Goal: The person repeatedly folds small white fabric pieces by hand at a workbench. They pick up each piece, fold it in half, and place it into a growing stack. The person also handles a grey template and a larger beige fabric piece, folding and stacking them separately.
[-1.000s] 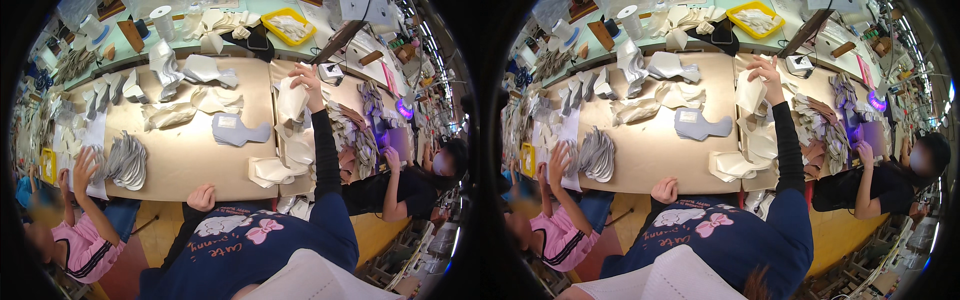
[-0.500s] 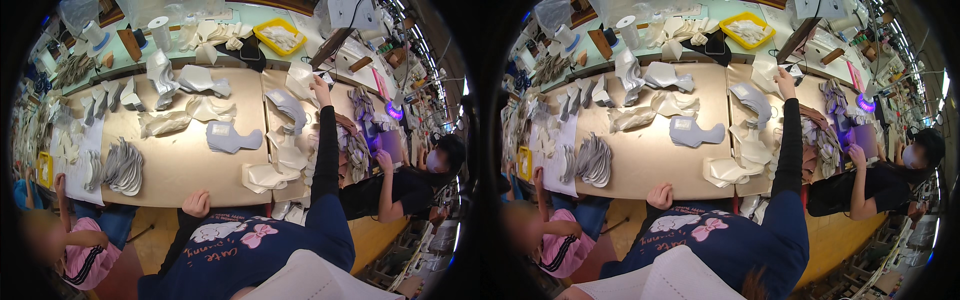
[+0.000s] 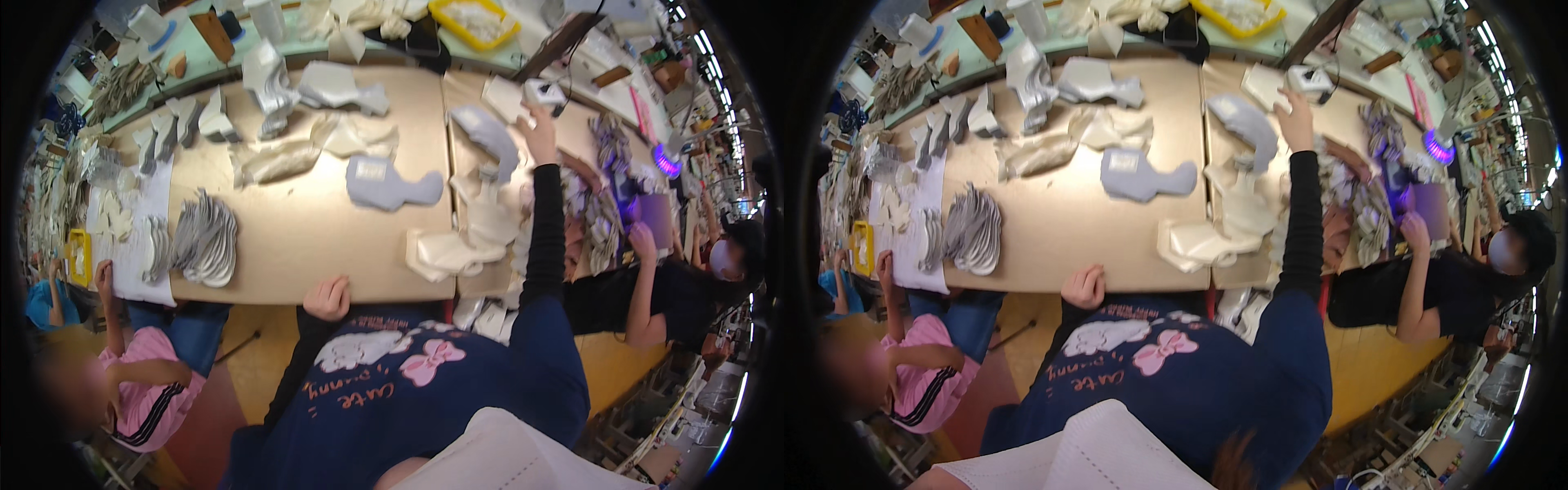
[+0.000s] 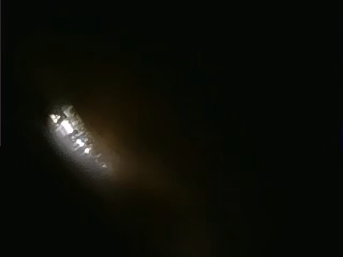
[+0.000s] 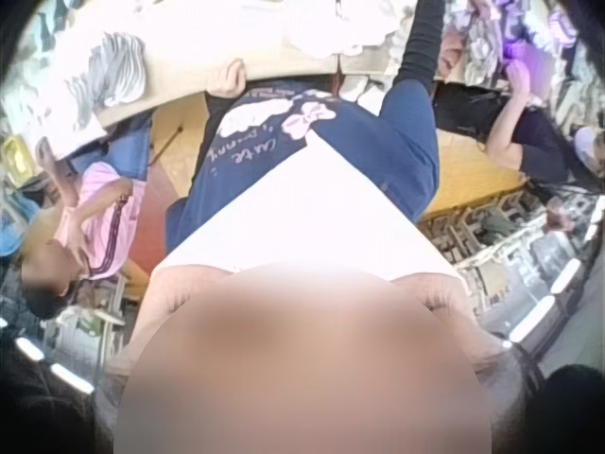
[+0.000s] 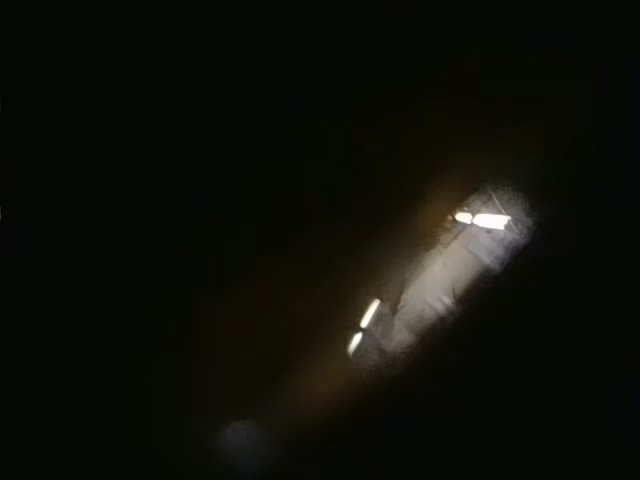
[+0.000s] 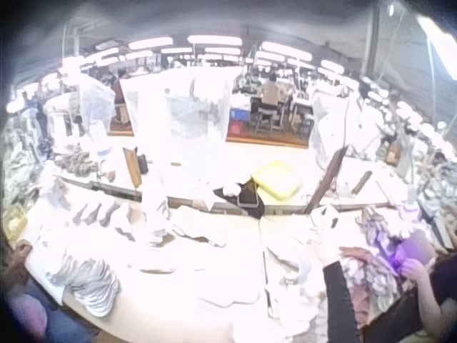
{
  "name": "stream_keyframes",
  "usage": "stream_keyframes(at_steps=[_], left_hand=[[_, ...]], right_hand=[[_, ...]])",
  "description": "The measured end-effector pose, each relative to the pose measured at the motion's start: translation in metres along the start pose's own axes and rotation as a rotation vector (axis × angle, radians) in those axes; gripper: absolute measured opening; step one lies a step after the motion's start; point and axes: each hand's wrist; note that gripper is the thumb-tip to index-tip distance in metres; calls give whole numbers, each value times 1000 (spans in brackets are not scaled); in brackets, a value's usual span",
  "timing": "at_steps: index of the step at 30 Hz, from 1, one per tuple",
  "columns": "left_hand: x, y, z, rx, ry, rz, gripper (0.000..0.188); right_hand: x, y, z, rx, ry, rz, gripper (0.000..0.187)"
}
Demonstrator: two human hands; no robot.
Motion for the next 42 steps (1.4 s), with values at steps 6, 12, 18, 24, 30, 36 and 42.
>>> stream_keyframes(at_steps=[6,12,18,24,30,36,42], left_hand=[[-12,6,21,237,433,-223,11],[-40,-15,75,440,302,-517,43],[-70,-46,101,730,505,-664,54],[-57,-45,74,531,885,-1177,29],[-51,-48,57,387,901,-1033,26],[-75,-68,73,407,939,-1250,28],[-74,-54,83,552,866,-1053,24]], right_hand=[[129,25,-109,462,-75,344,31],[158,-8,-193,532,-57,254,43],[156,-42,-231,366,-92,-41,44],[173,-54,-232,303,-212,353,20],[201,-53,-219,377,-222,384,15],[200,-43,-208,376,-261,364,16],[194,-67,-227,303,-291,315,17]])
Point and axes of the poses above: each hand's wrist, its own z-axis towards the middle knuckle, its own y-axis out of the back of the hand, x = y × z, and after that the axes turned 9 degrees about z, right-handed
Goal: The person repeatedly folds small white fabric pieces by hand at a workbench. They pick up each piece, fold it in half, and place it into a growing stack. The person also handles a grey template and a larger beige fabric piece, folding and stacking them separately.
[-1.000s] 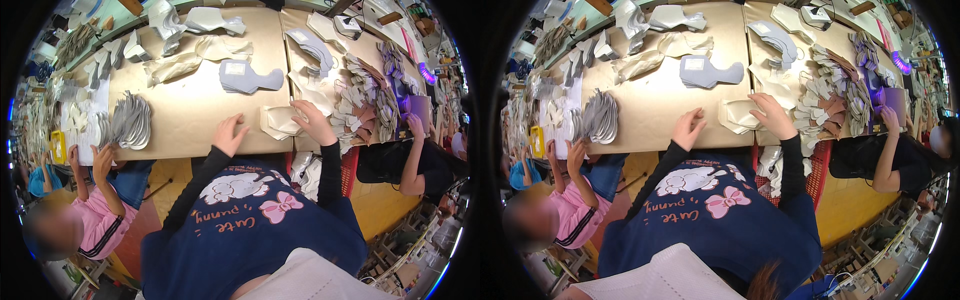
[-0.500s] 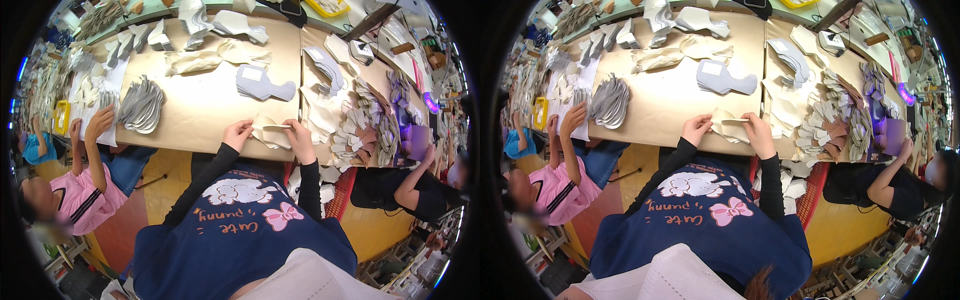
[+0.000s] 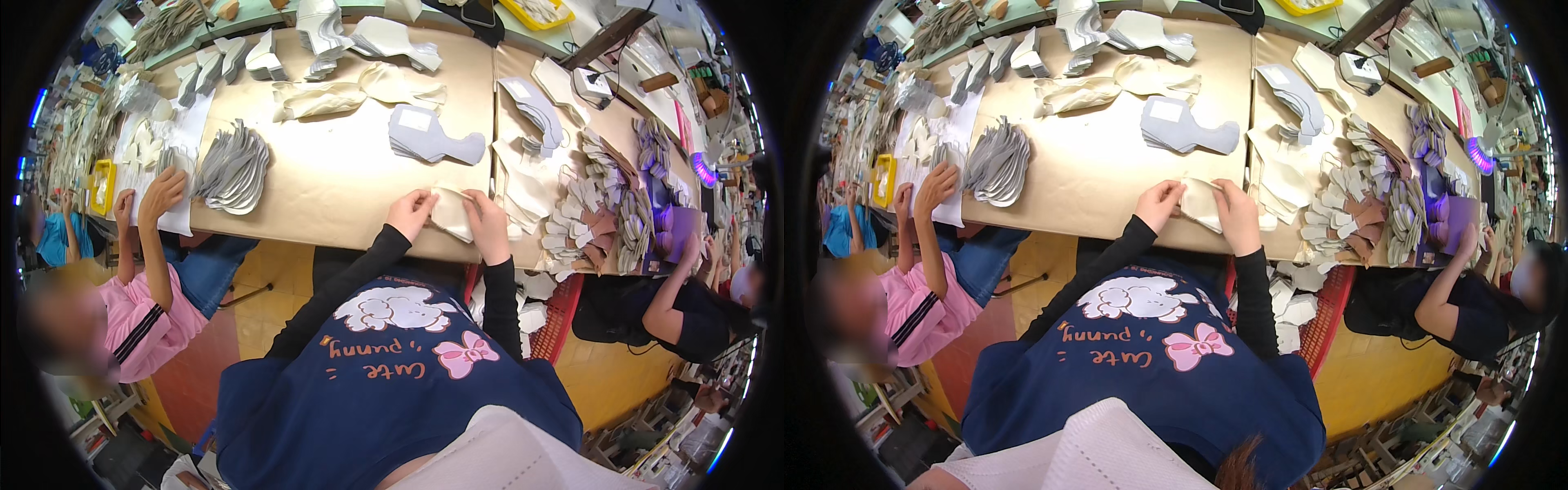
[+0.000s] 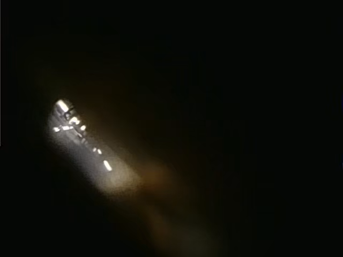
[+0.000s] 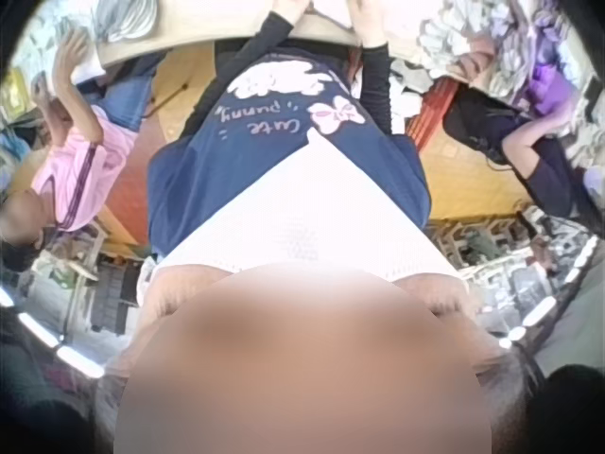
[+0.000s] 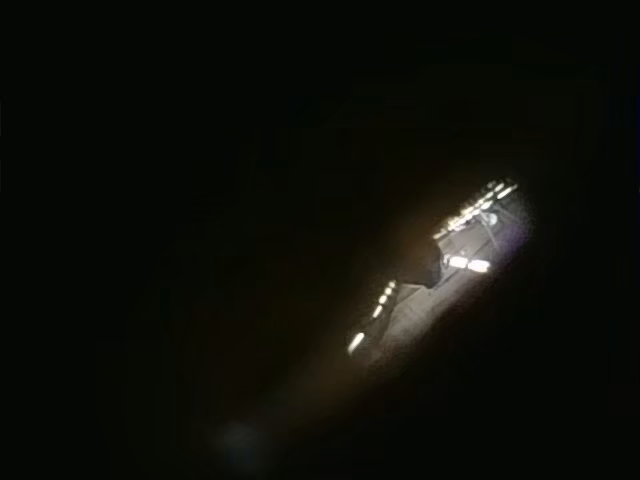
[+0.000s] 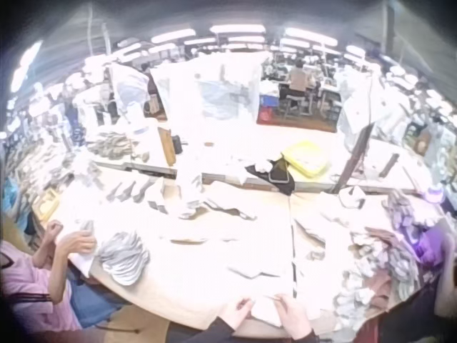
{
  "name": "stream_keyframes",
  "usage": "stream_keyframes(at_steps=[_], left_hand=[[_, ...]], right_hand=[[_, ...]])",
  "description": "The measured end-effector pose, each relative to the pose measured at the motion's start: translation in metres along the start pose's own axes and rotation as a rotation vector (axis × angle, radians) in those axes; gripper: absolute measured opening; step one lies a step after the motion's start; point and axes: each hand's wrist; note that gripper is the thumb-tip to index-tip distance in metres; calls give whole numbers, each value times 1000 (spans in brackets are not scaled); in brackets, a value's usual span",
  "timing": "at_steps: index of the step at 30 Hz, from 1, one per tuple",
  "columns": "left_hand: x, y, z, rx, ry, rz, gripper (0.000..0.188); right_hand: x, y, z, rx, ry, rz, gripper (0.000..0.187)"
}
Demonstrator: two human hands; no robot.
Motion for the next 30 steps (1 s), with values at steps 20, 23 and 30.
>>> stream_keyframes(at_steps=[20,23,30], left_hand=[[21,178,-30,-868,-249,605,67],[17,167,-29,-934,-465,927,48],[11,165,-12,-502,-386,674,26]], right_hand=[[-1,-76,139,-58,310,-338,53],[3,-73,135,-143,355,-290,48],[35,-45,103,-3,69,402,25]])
Point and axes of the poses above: each hand's wrist, its own z-axis towards the middle knuckle, its own y-axis out of the back of the hand, x = y × z, and after that the axes turned 9 degrees about z, right-handed
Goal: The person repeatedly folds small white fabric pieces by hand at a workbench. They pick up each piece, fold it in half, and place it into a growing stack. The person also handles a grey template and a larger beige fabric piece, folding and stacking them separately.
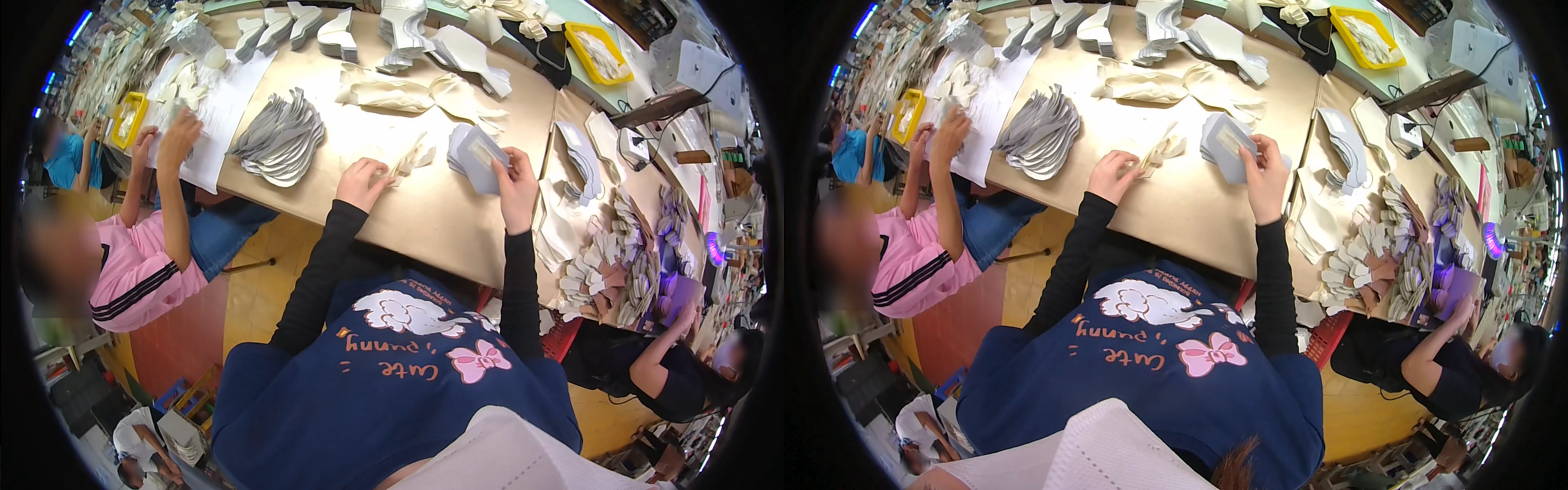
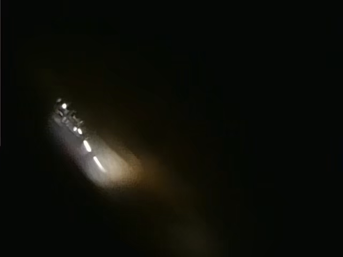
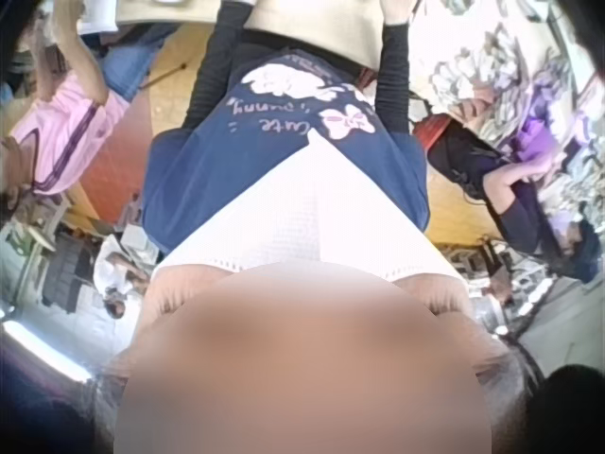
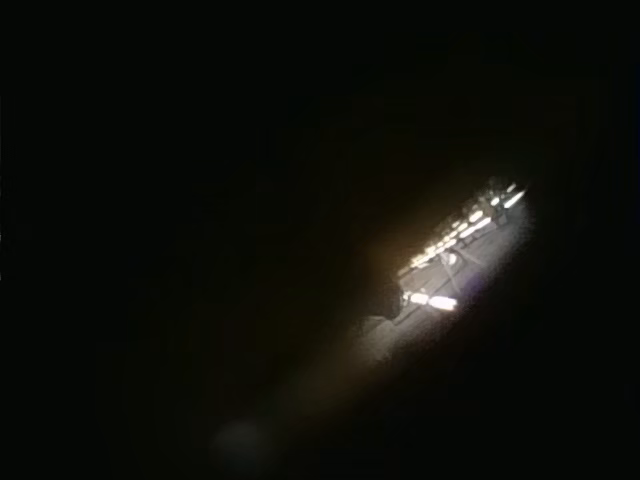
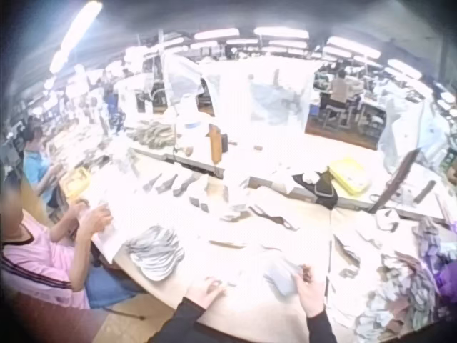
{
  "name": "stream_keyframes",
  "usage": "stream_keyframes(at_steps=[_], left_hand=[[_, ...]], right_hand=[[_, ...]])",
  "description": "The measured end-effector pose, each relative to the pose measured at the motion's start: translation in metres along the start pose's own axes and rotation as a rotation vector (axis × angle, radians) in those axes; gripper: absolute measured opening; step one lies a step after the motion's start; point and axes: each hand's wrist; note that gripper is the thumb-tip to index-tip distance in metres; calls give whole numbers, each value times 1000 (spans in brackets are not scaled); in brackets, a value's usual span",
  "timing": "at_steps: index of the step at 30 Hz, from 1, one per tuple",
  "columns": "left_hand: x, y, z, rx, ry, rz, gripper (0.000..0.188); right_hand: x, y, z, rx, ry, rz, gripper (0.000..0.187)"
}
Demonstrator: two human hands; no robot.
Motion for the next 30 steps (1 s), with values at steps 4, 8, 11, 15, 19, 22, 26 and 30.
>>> stream_keyframes(at_steps=[4,8,11,15,19,22,26,30], left_hand=[[5,8,2,119,143,-174,24],[8,11,3,143,173,-280,20],[10,11,4,147,179,-328,18],[14,9,3,159,179,-359,18],[19,5,3,155,155,-343,18],[22,1,3,124,138,-327,12],[19,-6,1,53,93,-184,10],[13,6,1,-152,356,-420,9]], right_hand=[[14,16,-33,163,-142,209,30],[9,2,-53,313,-45,-275,32],[8,-26,-65,317,145,-358,33],[13,-68,-68,517,442,-382,33],[10,-99,-64,558,452,-486,39],[0,-108,-64,530,449,-581,41],[-11,-112,-66,471,438,-689,41],[-13,-116,-65,446,444,-737,38]])
Point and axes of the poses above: each hand's wrist, its own z-axis towards the middle knuckle, its own y-axis out of the back of the hand, x = y × z, and after that the axes turned 9 degrees about z, right-handed
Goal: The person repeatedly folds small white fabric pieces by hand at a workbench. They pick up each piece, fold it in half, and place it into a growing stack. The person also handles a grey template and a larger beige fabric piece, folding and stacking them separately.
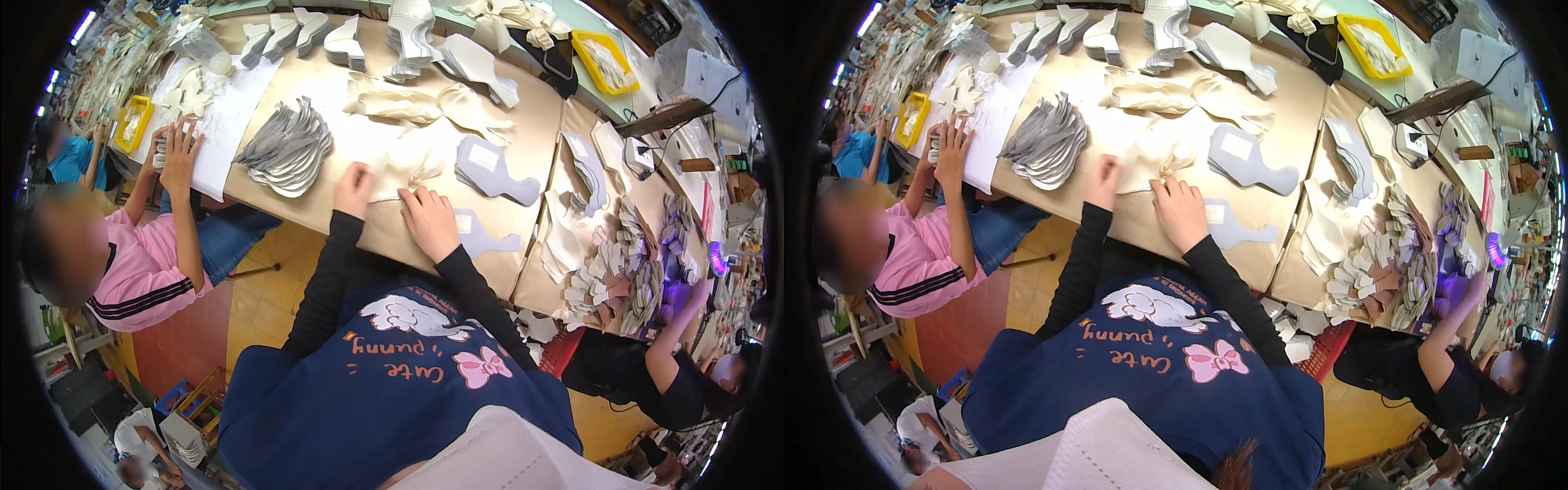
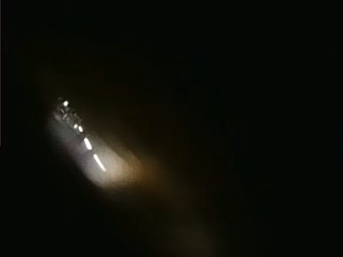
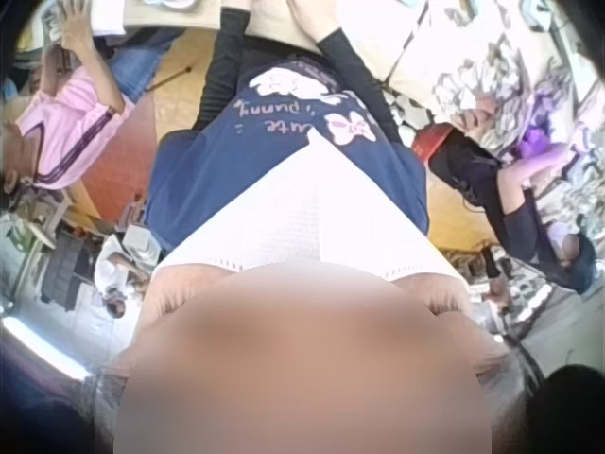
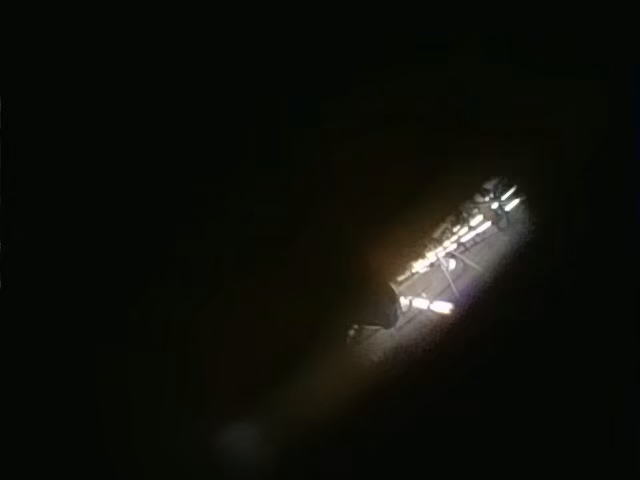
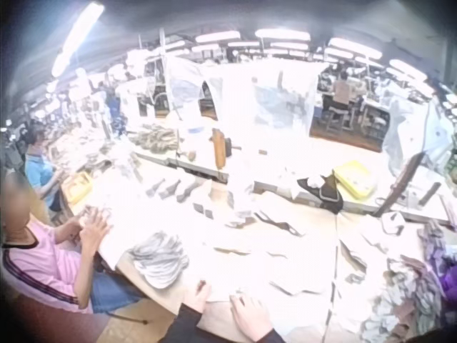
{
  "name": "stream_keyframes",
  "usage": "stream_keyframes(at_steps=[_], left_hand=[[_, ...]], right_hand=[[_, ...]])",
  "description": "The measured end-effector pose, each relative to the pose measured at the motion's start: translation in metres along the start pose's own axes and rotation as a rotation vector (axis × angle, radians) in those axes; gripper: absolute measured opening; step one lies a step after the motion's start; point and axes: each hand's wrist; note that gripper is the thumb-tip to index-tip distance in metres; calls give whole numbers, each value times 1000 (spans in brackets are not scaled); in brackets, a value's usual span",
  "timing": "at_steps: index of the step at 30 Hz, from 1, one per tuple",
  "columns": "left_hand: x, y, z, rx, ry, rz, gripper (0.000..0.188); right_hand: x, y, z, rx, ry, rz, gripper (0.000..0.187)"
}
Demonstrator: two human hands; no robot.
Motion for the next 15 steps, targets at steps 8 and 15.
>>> stream_keyframes(at_steps=[8,15], left_hand=[[-58,40,-39,-546,-376,-83,9],[-75,-7,-89,248,-1080,473,14]], right_hand=[[-2,-1,-6,33,-96,195,33],[-20,79,-58,175,-645,1861,65]])
Point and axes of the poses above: each hand's wrist, its own z-axis towards the middle knuckle, its own y-axis out of the back of the hand, x = y × z, and after that the axes turned 9 degrees about z, right-handed
